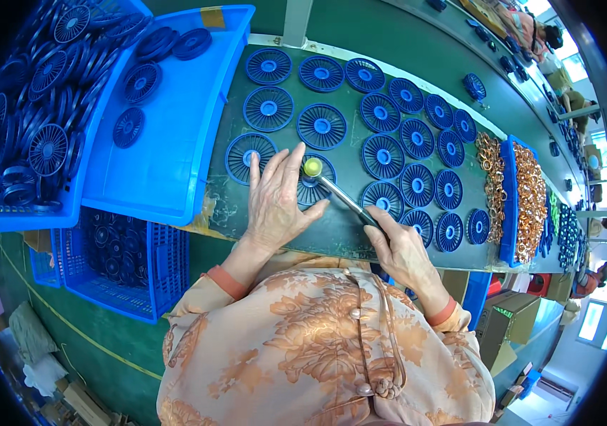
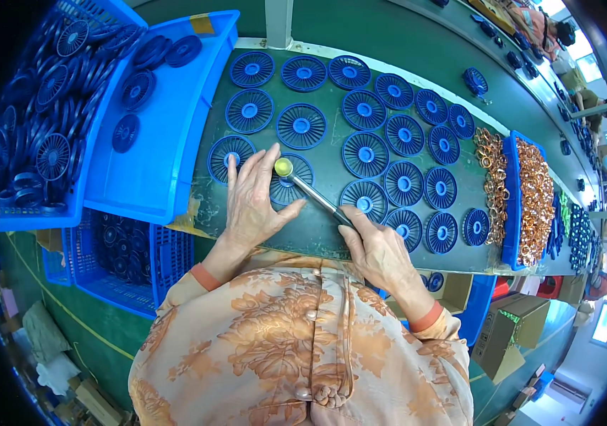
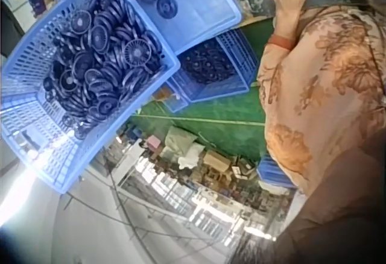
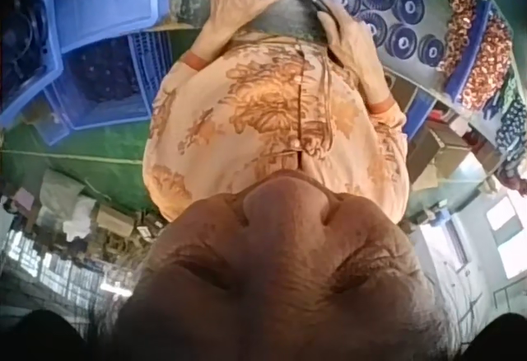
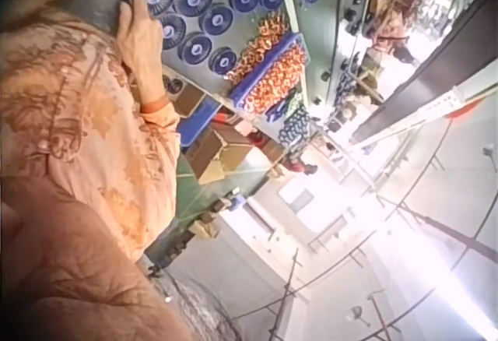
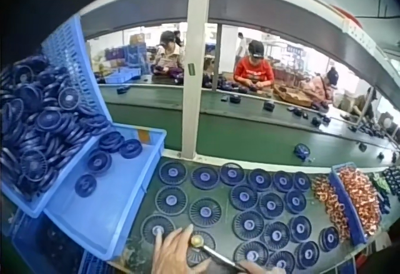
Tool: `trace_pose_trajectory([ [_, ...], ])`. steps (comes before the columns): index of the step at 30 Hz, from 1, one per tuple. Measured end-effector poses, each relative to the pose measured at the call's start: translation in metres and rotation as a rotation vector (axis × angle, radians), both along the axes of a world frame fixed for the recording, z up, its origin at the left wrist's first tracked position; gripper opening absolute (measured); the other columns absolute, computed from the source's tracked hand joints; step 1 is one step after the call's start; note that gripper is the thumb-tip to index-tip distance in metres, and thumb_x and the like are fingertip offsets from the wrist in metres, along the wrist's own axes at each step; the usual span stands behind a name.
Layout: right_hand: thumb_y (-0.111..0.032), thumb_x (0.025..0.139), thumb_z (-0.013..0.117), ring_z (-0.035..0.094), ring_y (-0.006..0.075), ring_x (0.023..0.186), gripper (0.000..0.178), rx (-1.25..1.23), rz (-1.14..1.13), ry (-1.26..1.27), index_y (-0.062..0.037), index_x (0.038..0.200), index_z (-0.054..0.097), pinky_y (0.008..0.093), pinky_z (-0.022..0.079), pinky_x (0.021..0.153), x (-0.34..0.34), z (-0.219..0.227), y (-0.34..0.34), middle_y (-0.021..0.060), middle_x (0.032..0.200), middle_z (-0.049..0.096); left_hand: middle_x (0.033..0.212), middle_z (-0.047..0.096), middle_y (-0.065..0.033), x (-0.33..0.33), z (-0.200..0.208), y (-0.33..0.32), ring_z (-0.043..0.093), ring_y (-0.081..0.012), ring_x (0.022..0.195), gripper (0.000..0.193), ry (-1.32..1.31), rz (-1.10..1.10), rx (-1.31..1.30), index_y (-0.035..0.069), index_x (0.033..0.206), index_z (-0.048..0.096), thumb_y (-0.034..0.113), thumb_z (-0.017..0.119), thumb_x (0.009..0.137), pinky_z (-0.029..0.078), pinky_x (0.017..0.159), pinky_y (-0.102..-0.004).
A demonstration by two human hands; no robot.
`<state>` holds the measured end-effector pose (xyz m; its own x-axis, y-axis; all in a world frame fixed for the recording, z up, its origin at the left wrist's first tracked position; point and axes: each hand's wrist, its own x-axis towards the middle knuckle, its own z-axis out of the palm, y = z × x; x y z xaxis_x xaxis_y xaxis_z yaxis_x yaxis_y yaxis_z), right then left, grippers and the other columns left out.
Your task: Assembling small blue plastic components by inserting metal rings into the center of each piece and occasionally using a mallet to tap them together.
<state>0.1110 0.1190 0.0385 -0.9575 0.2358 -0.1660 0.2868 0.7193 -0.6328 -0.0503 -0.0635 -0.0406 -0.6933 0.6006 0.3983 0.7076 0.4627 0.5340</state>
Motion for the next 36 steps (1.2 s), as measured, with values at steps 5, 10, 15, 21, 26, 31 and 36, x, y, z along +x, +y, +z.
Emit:
trace_pose_trajectory([
  [5, -0.015, 0.1, 0.061, 0.067, 0.037, 0.065, 0.035, 0.042, 0.021, 0.028, -0.0035, 0.133, 0.059, 0.0406, 0.051, 0.062, 0.003, 0.001, 0.0, 0.022, 0.073, 0.063, 0.131, 0.061, -0.0207, 0.0, 0.008, -0.004, 0.052, -0.0361, 0.131, 0.102, -0.045, 0.008, 0.021, 0.002, 0.153, 0.038, 0.034, 0.087, 0.069, 0.019, 0.12, -0.0653],
  [10, -0.017, 0.102, 0.058, 0.055, 0.019, 0.063, 0.035, -0.097, 0.026, 0.133, -0.001, 0.133, 0.058, 0.0357, 0.046, 0.061, -0.033, 0.005, 0.013, 0.0125, 0.074, 0.059, 0.135, 0.059, -0.0195, -0.004, 0.008, -0.011, 0.051, -0.0371, 0.132, 0.099, -0.118, -0.033, 0.058, 0.001, 0.151, 0.042, 0.035, 0.089, 0.071, 0.024, 0.118, -0.0638],
  [15, -0.021, 0.103, 0.056, 0.045, 0.0122, 0.063, 0.037, -0.105, -0.066, 0.272, -0.0042, 0.136, 0.057, 0.031, 0.041, 0.058, -0.133, 0.006, 0.008, 0.0058, 0.07, 0.051, 0.144, 0.054, -0.0227, -0.01, 0.014, -0.024, 0.046, -0.0409, 0.137, 0.085, -0.048, 0.068, 0.133, 0.0, 0.15, 0.043, 0.035, 0.081, 0.082, 0.024, 0.118, -0.0617],
  [21, -0.024, 0.103, 0.055, 0.07, 0.0418, 0.08, 0.037, 0.146, -0.032, 0.292, -0.0061, 0.135, 0.057, 0.048, 0.052, 0.073, -0.214, -0.021, 0.008, 0.024, 0.084, 0.069, 0.153, 0.04, -0.0278, -0.026, -0.004, -0.04, 0.036, -0.0446, 0.143, 0.087, -0.058, 0.249, 0.051, -0.002, 0.152, 0.036, 0.035, 0.078, 0.086, 0.024, 0.119, -0.059],
  [26, -0.026, 0.103, 0.054, 0.068, 0.0487, 0.091, 0.037, 0.09, -0.006, 0.132, -0.0071, 0.134, 0.058, 0.0529, 0.052, 0.079, -0.22, -0.016, 0.015, 0.0298, 0.092, 0.07, 0.152, 0.037, -0.0301, -0.031, -0.004, -0.04, 0.036, -0.047, 0.141, 0.091, -0.108, 0.263, 0.087, -0.001, 0.153, 0.035, 0.031, 0.082, 0.082, 0.028, 0.117, -0.058],
  [31, -0.023, 0.103, 0.055, 0.07, 0.0459, 0.082, 0.034, -0.009, -0.08, 0.194, -0.006, 0.132, 0.06, 0.0492, 0.053, 0.072, -0.214, -0.021, 0.007, 0.0268, 0.085, 0.069, 0.153, 0.035, -0.0304, -0.032, -0.001, -0.041, 0.038, -0.0473, 0.139, 0.093, -0.124, 0.27, 0.108, -0.001, 0.153, 0.034, 0.024, 0.084, 0.078, 0.032, 0.116, -0.0554],
  [36, -0.02, 0.103, 0.056, 0.069, 0.032, 0.069, 0.033, 0.075, 0.015, 0.183, -0.0043, 0.132, 0.059, 0.0395, 0.052, 0.065, -0.199, -0.016, 0.014, 0.0199, 0.076, 0.065, 0.151, 0.038, -0.0293, -0.032, -0.004, -0.04, 0.041, -0.0464, 0.136, 0.092, -0.124, 0.271, 0.098, 0.0, 0.152, 0.036, 0.021, 0.084, 0.076, 0.034, 0.114, -0.0541],
])
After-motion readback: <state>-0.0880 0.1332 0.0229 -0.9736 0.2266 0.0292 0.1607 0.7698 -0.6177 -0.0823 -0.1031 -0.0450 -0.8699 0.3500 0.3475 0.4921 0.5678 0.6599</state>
